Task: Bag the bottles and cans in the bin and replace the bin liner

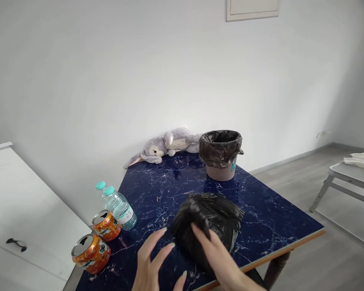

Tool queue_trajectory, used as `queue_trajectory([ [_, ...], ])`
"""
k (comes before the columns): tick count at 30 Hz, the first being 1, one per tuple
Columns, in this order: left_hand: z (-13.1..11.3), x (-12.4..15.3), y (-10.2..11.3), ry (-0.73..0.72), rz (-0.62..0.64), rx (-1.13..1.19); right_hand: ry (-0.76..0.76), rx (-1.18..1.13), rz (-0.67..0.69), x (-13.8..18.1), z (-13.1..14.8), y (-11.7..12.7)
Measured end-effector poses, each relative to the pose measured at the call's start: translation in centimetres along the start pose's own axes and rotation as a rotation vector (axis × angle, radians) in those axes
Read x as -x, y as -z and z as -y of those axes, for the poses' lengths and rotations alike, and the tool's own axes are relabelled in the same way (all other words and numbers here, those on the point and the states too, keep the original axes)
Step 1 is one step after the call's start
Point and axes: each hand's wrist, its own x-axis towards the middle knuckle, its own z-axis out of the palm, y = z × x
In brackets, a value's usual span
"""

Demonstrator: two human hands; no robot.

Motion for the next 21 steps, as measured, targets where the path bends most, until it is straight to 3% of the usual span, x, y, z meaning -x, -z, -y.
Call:
queue_trajectory([
  [1, 0.1, -0.8, -0.9, -0.042, 0.072, -0.005, -0.072, -0.067, -0.047, -0.6, 0.4, 0.9],
  [3, 0.3, -2.6, -2.7, -0.09, 0.257, -0.01, -0.057, -0.027, -0.123, -2.1, 0.6, 3.1],
  [6, 0.5, -4.9, -5.3, -0.092, 0.466, -0.002, 0.163, 0.297, -0.311, -3.7, 0.7, 6.5],
  [9, 0.4, -6.2, -7.2, -0.13, 0.527, 0.026, 0.434, 0.722, -0.539, -3.2, 1.4, 7.9],
  [11, 0.1, -6.8, -8.2, -0.19, 0.509, 0.039, 0.625, 1.005, -0.454, -2.4, 1.9, 7.2],
  [13, -0.4, -7.2, -8.9, -0.262, 0.477, 0.046, 0.68, 1.2, -0.219, -1.9, 1.8, 5.8],
  [16, -0.2, -7.5, -8.8, -0.264, 0.479, 0.067, 0.506, 1.321, -0.038, -2.8, 0.5, 4.7],
  [19, 2.1, -6.8, -7.1, -0.119, 0.491, 0.117, 0.34, 1.333, -0.026, -4.6, -1.9, 5.6],
  [21, 4.4, -5.5, -5.5, 0.023, 0.442, 0.131, 0.319, 1.331, -0.043, -5.5, -3.2, 6.7],
])
